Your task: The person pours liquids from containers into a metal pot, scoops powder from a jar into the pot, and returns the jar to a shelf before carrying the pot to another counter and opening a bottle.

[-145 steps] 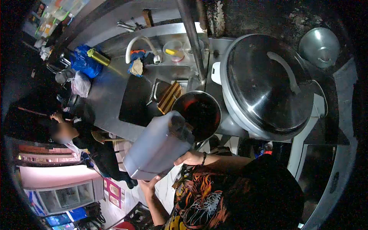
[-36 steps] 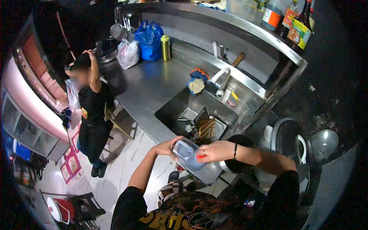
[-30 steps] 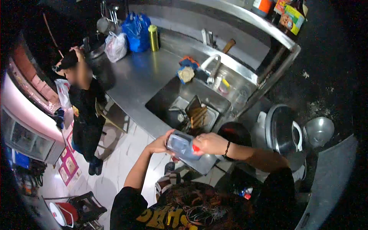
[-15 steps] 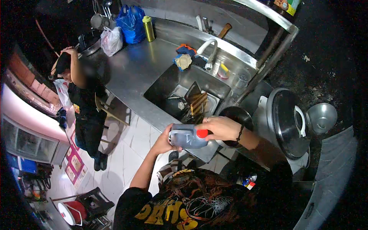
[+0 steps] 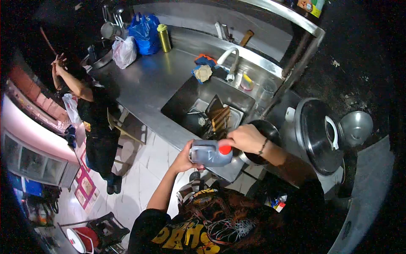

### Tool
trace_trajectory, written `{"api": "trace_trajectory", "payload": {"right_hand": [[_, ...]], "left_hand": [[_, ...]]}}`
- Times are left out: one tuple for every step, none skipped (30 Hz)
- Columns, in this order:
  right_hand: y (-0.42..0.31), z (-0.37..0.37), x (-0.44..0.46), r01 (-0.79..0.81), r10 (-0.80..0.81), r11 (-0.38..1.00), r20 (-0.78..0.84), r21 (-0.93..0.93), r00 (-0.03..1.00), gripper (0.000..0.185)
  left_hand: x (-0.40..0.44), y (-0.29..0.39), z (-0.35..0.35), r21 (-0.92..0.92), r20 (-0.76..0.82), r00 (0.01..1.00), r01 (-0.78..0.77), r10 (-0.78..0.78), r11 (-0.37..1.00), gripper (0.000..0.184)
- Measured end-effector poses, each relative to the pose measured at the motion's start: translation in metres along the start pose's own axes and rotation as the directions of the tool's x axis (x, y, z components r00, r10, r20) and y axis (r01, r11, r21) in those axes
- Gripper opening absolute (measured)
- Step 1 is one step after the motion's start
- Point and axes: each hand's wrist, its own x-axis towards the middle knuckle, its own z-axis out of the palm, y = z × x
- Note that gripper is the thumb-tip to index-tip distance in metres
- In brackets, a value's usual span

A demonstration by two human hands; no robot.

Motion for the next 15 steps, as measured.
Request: {"api": "trace_trajectory", "payload": {"right_hand": [[0.005, -0.002, -0.004, 0.201, -0.189, 0.975, -0.121, 0.096, 0.974, 0.048], [0.004, -0.003, -0.007, 0.402, -0.355, 0.899, -0.252, 0.171, 0.900, 0.041], [0.003, 0.002, -0.006, 0.415, -0.368, 0.892, -0.248, 0.177, 0.896, 0.041], [0.003, 0.008, -0.003, 0.332, -0.320, 0.925, -0.094, 0.186, 0.943, 0.038], [0.002, 0.009, -0.001, 0.247, -0.260, 0.954, 0.057, 0.172, 0.964, 0.038], [-0.003, 0.007, -0.001, 0.210, -0.213, 0.974, 0.030, 0.084, 0.977, 0.041], [-0.007, 0.008, 0.002, 0.147, -0.148, 0.989, 0.043, 0.024, 0.988, 0.044], [-0.010, 0.013, 0.005, 0.079, -0.077, 0.996, 0.046, -0.034, 0.996, 0.049], [-0.014, 0.018, 0.007, -0.027, 0.027, 0.999, -0.019, -0.027, 0.999, 0.055], [-0.016, 0.020, 0.010, -0.145, 0.146, 0.988, -0.012, 0.059, 0.989, 0.058], [-0.017, 0.019, 0.014, -0.249, 0.237, 0.956, 0.094, 0.158, 0.967, 0.060], [-0.017, 0.018, 0.018, -0.361, 0.317, 0.900, 0.204, 0.245, 0.926, 0.062], [-0.011, 0.022, 0.022, -0.354, 0.272, 0.872, 0.266, 0.337, 0.925, 0.064], [-0.004, 0.023, 0.026, -0.356, 0.231, 0.832, 0.318, 0.426, 0.920, 0.066], [-0.013, 0.006, 0.025, -0.378, 0.266, 0.848, 0.317, 0.372, 0.910, 0.069]], "left_hand": [[-0.001, -0.003, 0.001, 0.005, -0.008, 1.000, 0.016, -0.016, 1.000, 0.101], [-0.001, -0.001, 0.002, 0.002, -0.024, 0.999, 0.024, -0.024, 1.000, 0.101], [-0.001, 0.001, 0.003, -0.006, -0.025, 1.000, 0.018, -0.019, 1.000, 0.101], [-0.002, 0.004, 0.002, -0.011, -0.026, 1.000, 0.007, -0.008, 1.000, 0.100], [-0.004, 0.002, 0.003, -0.008, -0.039, 0.999, 0.005, -0.005, 1.000, 0.100], [-0.005, -0.001, 0.007, 0.015, -0.049, 0.999, -0.010, 0.011, 1.000, 0.101], [-0.007, -0.002, 0.010, 0.041, -0.055, 0.998, -0.028, 0.030, 0.999, 0.101], [-0.008, -0.004, 0.012, 0.071, -0.056, 0.997, -0.047, 0.051, 0.996, 0.102], [-0.011, -0.001, 0.013, 0.226, -0.118, 0.974, -0.162, 0.192, 0.961, 0.103], [-0.015, 0.002, 0.014, 0.238, -0.123, 0.987, -0.072, 0.104, 0.969, 0.103], [-0.017, 0.000, 0.014, 0.231, -0.153, 0.988, 0.014, 0.022, 0.973, 0.103], [-0.019, -0.007, 0.014, 0.225, -0.184, 0.983, 0.042, 0.000, 0.973, 0.100], [-0.019, -0.010, 0.012, 0.314, -0.214, 0.967, -0.068, 0.141, 0.947, 0.100], [-0.019, -0.019, 0.008, 0.251, -0.230, 0.968, -0.039, 0.099, 0.967, 0.101], [-0.018, 0.002, 0.002, 0.256, -0.204, 0.979, 0.045, 0.009, 0.966, 0.103]]}}
